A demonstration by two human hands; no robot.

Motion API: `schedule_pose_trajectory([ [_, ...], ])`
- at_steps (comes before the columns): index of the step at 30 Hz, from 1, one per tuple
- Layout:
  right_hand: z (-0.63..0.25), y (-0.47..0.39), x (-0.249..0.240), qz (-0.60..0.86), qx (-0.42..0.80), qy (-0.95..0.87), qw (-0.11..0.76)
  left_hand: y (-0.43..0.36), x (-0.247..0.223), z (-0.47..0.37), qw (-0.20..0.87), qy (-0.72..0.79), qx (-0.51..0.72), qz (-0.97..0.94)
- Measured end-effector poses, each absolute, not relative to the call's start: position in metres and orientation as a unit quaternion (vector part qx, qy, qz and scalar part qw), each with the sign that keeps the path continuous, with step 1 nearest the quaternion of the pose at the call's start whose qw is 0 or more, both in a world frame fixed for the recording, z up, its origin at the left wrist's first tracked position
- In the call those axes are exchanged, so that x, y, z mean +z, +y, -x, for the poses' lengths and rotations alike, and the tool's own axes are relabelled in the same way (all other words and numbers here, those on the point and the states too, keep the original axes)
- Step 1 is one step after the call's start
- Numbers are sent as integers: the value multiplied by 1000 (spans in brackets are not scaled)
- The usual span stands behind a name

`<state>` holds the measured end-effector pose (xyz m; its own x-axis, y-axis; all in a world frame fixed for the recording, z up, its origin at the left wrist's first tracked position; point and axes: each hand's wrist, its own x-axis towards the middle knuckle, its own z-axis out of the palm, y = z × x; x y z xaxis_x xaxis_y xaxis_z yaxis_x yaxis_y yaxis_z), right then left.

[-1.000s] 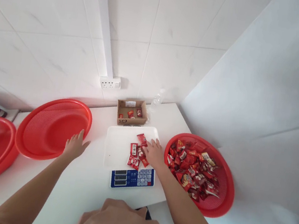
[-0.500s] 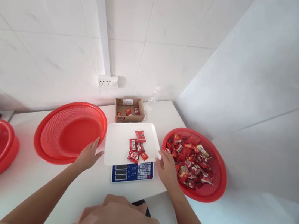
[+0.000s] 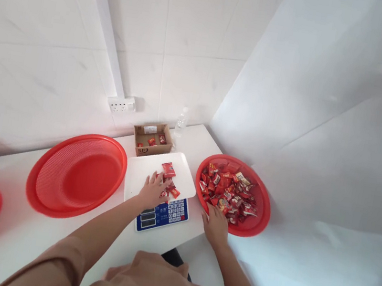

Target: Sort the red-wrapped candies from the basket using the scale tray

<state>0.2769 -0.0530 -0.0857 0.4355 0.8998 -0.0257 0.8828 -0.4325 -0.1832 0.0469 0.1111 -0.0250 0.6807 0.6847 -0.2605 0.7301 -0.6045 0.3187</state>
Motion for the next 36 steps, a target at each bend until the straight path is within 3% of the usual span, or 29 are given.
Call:
schedule_pose_trajectory([
  [12, -268, -46, -65, 859, 90, -504, 7, 125, -24, -24, 255, 507, 42, -822],
  [21, -271, -48, -74, 849, 62, -524, 21, 147, 20, 76, 175, 653, 219, -704],
  [27, -272, -49, -76, 847, 60, -528, 10, 148, 16, 100, 127, 695, 101, -700],
  [30, -271, -49, -74, 847, 61, -528, 9, 140, 2, 63, 92, 605, 55, -789],
  [36, -270, -48, -69, 848, 71, -524, 18, 129, -12, -45, 157, 388, -77, -905],
])
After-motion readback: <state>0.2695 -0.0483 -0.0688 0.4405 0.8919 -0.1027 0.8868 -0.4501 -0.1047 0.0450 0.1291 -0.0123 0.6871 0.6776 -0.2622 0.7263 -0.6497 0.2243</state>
